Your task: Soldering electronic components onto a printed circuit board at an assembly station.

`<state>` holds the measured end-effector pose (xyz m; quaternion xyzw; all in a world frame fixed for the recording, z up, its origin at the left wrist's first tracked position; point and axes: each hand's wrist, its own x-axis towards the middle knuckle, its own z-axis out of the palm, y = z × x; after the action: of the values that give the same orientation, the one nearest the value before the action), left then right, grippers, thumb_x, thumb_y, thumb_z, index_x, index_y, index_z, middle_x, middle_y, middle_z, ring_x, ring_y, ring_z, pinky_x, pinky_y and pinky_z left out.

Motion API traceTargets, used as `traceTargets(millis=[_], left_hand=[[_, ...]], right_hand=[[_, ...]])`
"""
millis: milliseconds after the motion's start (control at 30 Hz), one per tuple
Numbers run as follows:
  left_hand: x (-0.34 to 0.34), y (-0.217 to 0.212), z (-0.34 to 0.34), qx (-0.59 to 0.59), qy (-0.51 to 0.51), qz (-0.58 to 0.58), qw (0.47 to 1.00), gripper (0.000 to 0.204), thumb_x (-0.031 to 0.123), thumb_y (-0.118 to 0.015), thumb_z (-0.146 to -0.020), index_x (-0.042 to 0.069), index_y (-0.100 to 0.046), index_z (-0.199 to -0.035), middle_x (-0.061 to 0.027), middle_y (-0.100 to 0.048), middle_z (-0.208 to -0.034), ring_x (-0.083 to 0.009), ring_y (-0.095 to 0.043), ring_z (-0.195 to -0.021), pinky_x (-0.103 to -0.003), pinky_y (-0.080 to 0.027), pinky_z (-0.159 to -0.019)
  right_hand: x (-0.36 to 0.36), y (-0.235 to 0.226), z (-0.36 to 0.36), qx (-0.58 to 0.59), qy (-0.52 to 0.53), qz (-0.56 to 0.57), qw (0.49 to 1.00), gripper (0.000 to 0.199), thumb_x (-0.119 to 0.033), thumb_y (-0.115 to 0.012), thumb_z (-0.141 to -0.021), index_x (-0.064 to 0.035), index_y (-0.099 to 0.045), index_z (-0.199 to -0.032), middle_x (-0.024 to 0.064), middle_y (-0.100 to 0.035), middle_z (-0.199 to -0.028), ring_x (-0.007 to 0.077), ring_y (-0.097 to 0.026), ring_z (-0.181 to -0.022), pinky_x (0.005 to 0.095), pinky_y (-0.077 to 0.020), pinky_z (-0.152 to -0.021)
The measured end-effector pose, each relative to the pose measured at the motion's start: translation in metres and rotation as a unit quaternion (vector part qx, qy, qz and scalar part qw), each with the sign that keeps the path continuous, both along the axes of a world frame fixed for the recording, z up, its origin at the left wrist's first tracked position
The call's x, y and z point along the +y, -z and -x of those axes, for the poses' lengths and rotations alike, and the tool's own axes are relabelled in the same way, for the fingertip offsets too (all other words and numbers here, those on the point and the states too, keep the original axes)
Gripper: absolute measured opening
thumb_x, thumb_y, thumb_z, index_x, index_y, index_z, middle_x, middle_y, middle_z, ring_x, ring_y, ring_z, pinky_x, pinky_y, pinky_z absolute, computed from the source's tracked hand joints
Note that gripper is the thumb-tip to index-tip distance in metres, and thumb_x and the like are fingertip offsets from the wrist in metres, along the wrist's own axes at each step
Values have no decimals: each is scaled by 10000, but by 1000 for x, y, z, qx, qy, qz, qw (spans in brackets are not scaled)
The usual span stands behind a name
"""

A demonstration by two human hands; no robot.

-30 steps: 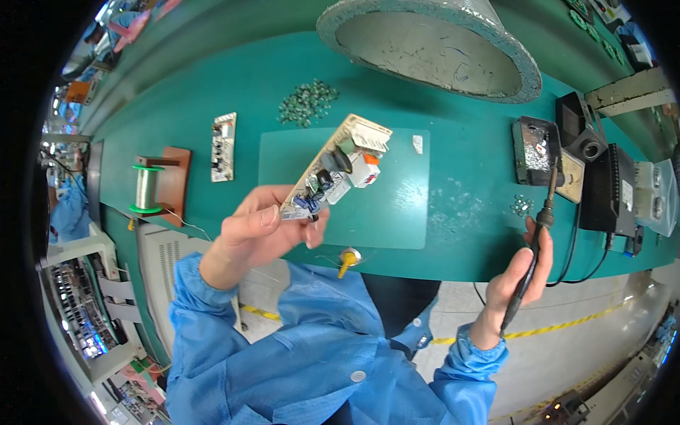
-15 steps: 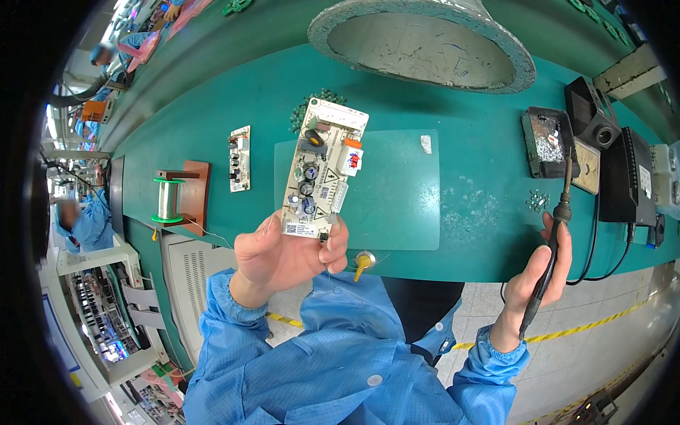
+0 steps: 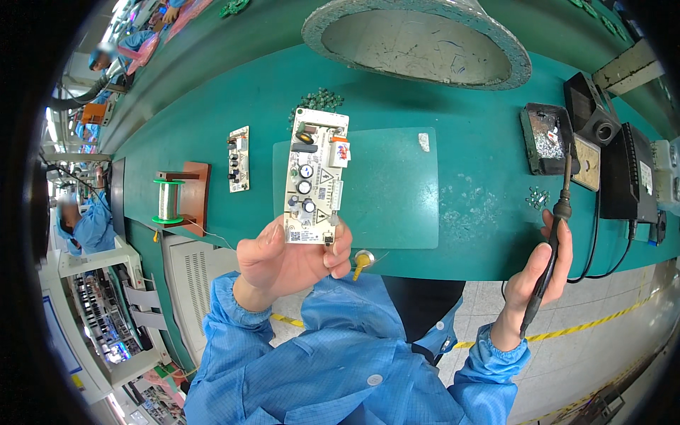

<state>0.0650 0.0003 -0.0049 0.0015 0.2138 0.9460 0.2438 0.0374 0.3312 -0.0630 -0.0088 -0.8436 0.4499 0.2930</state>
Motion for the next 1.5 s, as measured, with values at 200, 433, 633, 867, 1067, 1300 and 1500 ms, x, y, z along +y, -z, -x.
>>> traceTargets(millis=[200,433,633,867,1067,1300,1500], left_hand=[[0,-2,-1,6,-1,14,1000,586,360,-635,-933,-78,-474,-1288,-195,-554,-1172,-223,-571,-966,-380,-471,-850],[3,-1,-1,15,6,46,999,588,325,-694,-878,-64,-496,-1272,-191,-562,-1163,-223,-581,-962,-372,-471,-845],[7,-1,1,32,-10,79,996,554,290,-681,-846,-81,-524,-1227,-183,-563,-1121,-227,-584,-952,-369,-482,-819],[-3,-15,8,29,-47,281,958,559,272,-789,-777,-92,-580,-1147,-111,-630,-965,-170,-613,-870,-292,-513,-795],[0,-10,20,275,-91,778,557,430,194,-854,-688,-27,-634,-985,-105,-629,-874,-195,-621,-755,-309,-507,-671],[2,-15,16,404,-34,828,388,341,242,-848,-699,8,-644,-839,-111,-578,-730,-298,-593,-643,-392,-480,-565],[3,-28,51,434,-149,794,399,136,142,-689,-849,30,-623,-811,-117,-591,-691,-342,-582,-559,-437,-480,-537]], right_hand=[[-2,1,0,1,1,1,1000,438,-229,-480,-1014,62,-497,-1342,250,-644,-1197,293,-618,-1123,402,-464,-990],[0,1,2,5,1,8,1000,432,-224,-482,-1011,65,-510,-1330,242,-647,-1192,291,-622,-1118,396,-466,-986],[-1,-11,-3,-17,7,36,999,421,-201,-528,-983,63,-535,-1311,209,-646,-1209,276,-614,-1130,379,-460,-990],[1,-17,18,80,-52,-56,994,430,-190,-606,-949,54,-535,-1297,211,-641,-1199,281,-621,-1014,364,-489,-889],[18,-33,18,-19,-52,-40,998,348,-196,-542,-997,39,-602,-1246,134,-692,-1068,185,-650,-914,331,-496,-861],[54,-67,53,76,117,189,972,305,-240,-568,-985,44,-650,-1063,-6,-490,-652,61,-433,-582,215,-304,-541],[85,-70,72,7,73,221,973,248,-237,-631,-964,-15,-672,-1064,46,-657,-743,43,-488,-587,188,-353,-551]])
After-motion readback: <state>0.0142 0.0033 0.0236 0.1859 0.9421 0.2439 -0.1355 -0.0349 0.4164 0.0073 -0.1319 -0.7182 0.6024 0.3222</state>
